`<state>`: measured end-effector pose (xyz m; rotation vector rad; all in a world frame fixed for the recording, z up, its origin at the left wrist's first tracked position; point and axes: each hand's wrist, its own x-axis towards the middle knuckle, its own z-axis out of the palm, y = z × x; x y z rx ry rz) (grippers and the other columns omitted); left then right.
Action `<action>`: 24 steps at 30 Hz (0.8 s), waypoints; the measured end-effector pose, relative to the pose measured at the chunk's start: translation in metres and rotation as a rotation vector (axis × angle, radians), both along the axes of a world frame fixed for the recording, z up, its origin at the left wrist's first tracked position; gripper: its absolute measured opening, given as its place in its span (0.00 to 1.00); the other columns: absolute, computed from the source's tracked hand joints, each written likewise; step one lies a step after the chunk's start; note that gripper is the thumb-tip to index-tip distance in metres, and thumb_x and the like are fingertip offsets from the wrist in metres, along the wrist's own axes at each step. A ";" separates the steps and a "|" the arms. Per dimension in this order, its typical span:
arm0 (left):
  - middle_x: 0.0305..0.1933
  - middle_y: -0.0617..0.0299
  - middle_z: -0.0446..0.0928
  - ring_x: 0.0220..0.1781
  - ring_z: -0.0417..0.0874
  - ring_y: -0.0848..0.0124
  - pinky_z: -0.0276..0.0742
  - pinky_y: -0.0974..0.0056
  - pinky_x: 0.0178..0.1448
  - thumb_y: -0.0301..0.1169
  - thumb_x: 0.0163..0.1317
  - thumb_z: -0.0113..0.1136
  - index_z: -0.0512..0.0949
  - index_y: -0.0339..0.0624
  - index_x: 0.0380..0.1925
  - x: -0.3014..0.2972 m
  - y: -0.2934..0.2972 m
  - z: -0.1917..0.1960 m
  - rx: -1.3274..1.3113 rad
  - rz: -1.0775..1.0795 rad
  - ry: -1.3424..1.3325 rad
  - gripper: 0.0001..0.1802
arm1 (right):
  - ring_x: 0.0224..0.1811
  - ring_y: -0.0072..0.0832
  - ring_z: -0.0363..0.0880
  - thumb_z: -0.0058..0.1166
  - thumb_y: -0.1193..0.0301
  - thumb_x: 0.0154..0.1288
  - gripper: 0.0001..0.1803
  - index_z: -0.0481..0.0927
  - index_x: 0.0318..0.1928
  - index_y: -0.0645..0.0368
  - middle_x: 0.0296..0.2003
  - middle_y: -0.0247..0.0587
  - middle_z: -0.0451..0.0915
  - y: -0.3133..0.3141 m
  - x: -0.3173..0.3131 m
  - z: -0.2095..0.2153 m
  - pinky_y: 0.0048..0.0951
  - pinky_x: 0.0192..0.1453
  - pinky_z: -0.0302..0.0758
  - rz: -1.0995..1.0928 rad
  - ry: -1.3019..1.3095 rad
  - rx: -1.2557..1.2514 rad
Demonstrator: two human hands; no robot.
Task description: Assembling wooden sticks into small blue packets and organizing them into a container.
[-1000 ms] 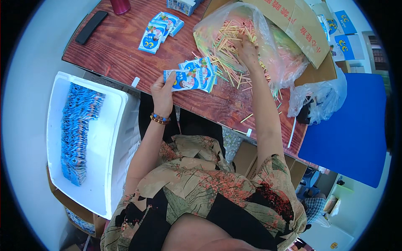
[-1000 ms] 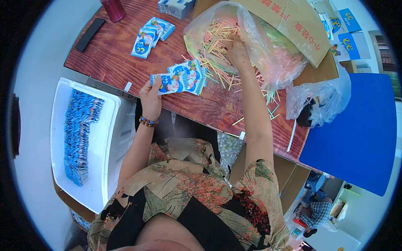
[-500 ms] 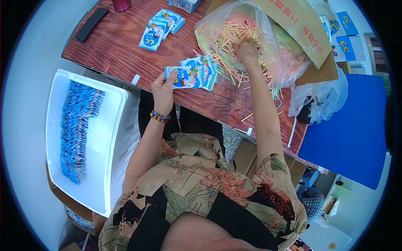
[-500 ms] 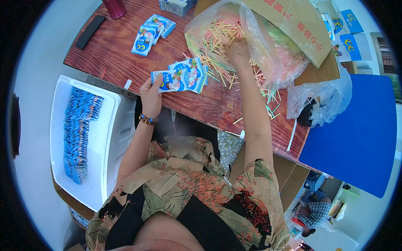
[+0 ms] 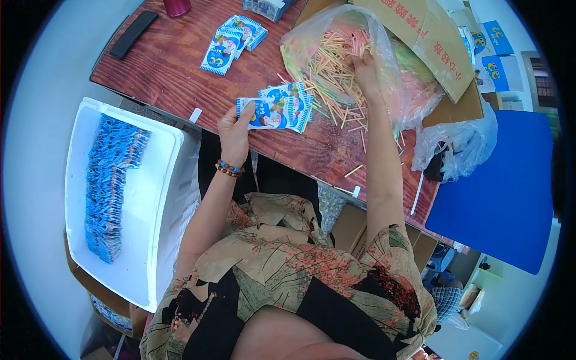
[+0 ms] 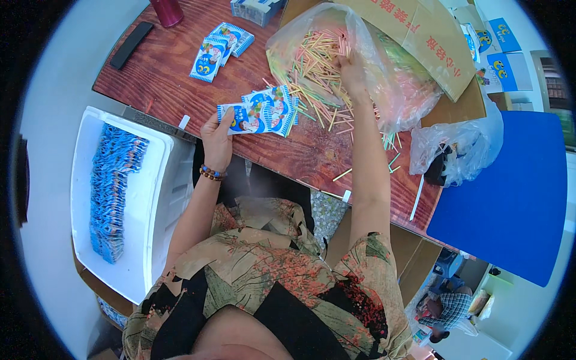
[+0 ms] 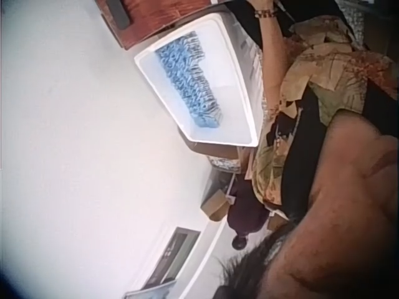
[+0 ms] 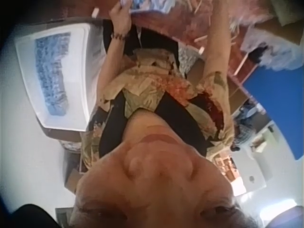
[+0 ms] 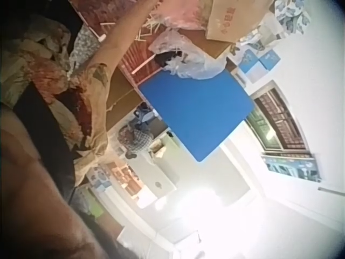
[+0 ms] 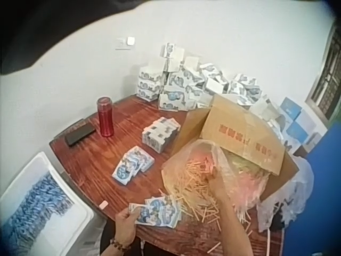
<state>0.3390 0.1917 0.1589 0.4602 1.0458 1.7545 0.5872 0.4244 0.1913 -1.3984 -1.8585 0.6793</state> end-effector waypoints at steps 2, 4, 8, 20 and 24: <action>0.35 0.65 0.81 0.34 0.79 0.83 0.75 0.75 0.38 0.29 0.64 0.58 0.81 0.34 0.38 0.002 0.002 0.002 0.008 -0.011 0.001 0.09 | 0.31 0.29 0.76 0.45 0.74 0.69 0.05 0.72 0.36 0.64 0.27 0.37 0.77 0.007 0.007 0.005 0.31 0.39 0.74 0.066 0.185 -0.233; 0.36 0.65 0.81 0.34 0.79 0.83 0.75 0.75 0.38 0.28 0.64 0.57 0.81 0.34 0.38 0.003 0.002 0.002 0.011 -0.022 -0.006 0.09 | 0.32 0.28 0.76 0.45 0.74 0.69 0.05 0.72 0.37 0.63 0.29 0.38 0.77 0.005 0.002 0.005 0.31 0.39 0.74 0.035 0.455 -0.273; 0.36 0.65 0.81 0.34 0.79 0.83 0.75 0.75 0.39 0.28 0.64 0.57 0.81 0.34 0.37 0.001 0.000 0.003 0.019 -0.005 -0.021 0.09 | 0.35 0.30 0.77 0.45 0.75 0.70 0.04 0.71 0.39 0.63 0.32 0.40 0.77 -0.021 -0.029 0.014 0.33 0.44 0.76 0.058 1.084 -0.328; 0.37 0.62 0.81 0.36 0.81 0.79 0.77 0.72 0.43 0.29 0.66 0.55 0.80 0.32 0.37 0.003 0.002 0.010 0.033 -0.001 -0.106 0.10 | 0.42 0.26 0.76 0.43 0.68 0.72 0.10 0.74 0.39 0.61 0.36 0.39 0.80 -0.042 -0.046 -0.004 0.30 0.53 0.68 0.028 0.688 -0.059; 0.37 0.60 0.81 0.38 0.82 0.75 0.78 0.68 0.45 0.32 0.67 0.54 0.79 0.34 0.35 -0.001 0.005 0.019 0.038 0.037 -0.211 0.11 | 0.48 0.32 0.77 0.40 0.69 0.73 0.12 0.73 0.39 0.65 0.38 0.46 0.81 -0.070 -0.064 0.035 0.35 0.59 0.68 0.129 0.989 -0.209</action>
